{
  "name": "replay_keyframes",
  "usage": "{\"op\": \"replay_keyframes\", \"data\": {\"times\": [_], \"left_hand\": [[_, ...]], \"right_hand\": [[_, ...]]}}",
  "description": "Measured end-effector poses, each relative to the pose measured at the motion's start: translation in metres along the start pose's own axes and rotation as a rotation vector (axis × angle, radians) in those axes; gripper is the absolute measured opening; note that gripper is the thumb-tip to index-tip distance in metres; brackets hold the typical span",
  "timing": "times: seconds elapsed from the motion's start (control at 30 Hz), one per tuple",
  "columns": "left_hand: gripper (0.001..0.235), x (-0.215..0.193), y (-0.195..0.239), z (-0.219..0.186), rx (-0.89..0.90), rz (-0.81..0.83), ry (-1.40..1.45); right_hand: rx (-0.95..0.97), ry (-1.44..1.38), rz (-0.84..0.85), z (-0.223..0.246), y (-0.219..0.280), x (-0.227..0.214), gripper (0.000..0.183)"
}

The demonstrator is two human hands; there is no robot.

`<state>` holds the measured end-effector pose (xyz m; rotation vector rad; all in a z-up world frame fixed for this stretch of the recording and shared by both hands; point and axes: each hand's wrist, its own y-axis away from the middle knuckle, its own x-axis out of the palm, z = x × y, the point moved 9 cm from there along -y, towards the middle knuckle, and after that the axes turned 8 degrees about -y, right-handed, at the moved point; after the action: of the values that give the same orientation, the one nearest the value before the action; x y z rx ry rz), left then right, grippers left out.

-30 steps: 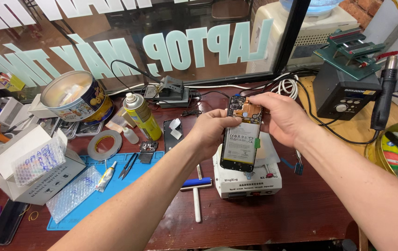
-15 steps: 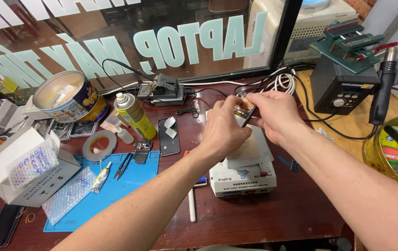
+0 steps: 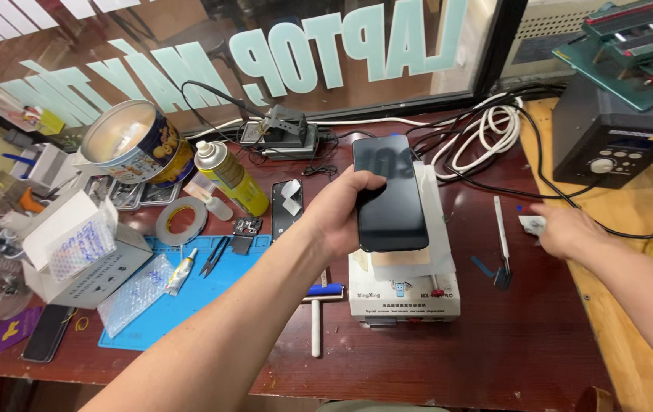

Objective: The person applies adhesive to the edges of a smartphone screen, then aligns and attaches the screen to the phone body. They connect internal ribbon cables, place the battery into the chassis, and wipe the exterior with a cloth. The phone remains partially disassembled at the end.

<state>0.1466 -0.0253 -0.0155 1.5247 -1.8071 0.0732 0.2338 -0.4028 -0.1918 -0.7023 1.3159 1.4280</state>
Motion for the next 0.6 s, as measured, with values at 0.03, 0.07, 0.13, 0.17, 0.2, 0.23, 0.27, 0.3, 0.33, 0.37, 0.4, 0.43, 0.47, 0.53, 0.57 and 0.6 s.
{"op": "replay_keyframes", "data": {"times": [0.03,0.07,0.13,0.17,0.2,0.23,0.27,0.3,0.33,0.37,0.4,0.43,0.47,0.53,0.57,0.6], "left_hand": [[0.034,0.001,0.003,-0.002,0.010,0.012,0.012],[0.034,0.005,0.005,-0.002,0.012,0.031,0.025],[0.036,0.008,0.008,-0.003,0.018,0.049,0.025],[0.037,0.010,0.010,-0.005,0.021,0.060,0.024],[0.037,0.010,0.013,-0.007,0.034,0.058,0.018],[0.038,0.009,0.015,-0.010,0.047,0.056,0.011],[0.038,0.009,0.017,-0.012,0.059,0.058,0.008],[0.038,0.007,0.019,-0.013,0.063,0.043,0.022],[0.038,0.006,0.021,-0.016,0.070,0.033,0.035],[0.037,0.004,0.023,-0.020,0.077,0.022,0.049],[0.036,0.001,0.026,-0.021,0.069,0.029,0.072],[0.035,-0.002,0.029,-0.023,0.061,0.035,0.095],[0.034,-0.006,0.030,-0.027,0.057,0.044,0.119],[0.034,-0.019,0.035,-0.033,0.072,0.026,0.146],[0.034,-0.027,0.037,-0.037,0.082,0.015,0.160],[0.033,-0.037,0.040,-0.041,0.100,0.000,0.153]], "right_hand": [[-0.043,0.098,0.007,-0.008,-0.002,0.015,0.072],[-0.076,0.199,0.014,-0.017,-0.002,0.028,0.070],[-0.050,0.107,-0.071,-0.037,0.004,0.028,0.057],[-0.035,0.061,-0.115,-0.042,0.009,0.027,0.052],[-0.039,0.073,-0.117,-0.041,0.013,0.027,0.043],[-0.043,0.085,-0.119,-0.039,0.017,0.024,0.034],[-0.044,0.102,-0.123,-0.039,0.021,0.017,0.027],[-0.003,-0.012,-0.174,-0.040,0.024,0.006,0.026],[0.037,-0.126,-0.232,-0.038,0.026,-0.008,0.025],[0.077,-0.241,-0.289,-0.035,0.028,-0.022,0.025],[0.074,-0.292,-0.369,-0.027,0.031,-0.039,0.024],[0.071,-0.342,-0.449,-0.019,0.033,-0.060,0.024],[-0.122,-0.345,-0.645,0.009,0.039,-0.094,0.024],[-0.441,-0.281,-0.966,0.065,0.065,-0.152,0.027],[-0.565,-0.215,-1.091,0.095,0.081,-0.174,0.025],[-0.571,-0.379,-0.981,0.116,0.078,-0.186,0.025]]}}
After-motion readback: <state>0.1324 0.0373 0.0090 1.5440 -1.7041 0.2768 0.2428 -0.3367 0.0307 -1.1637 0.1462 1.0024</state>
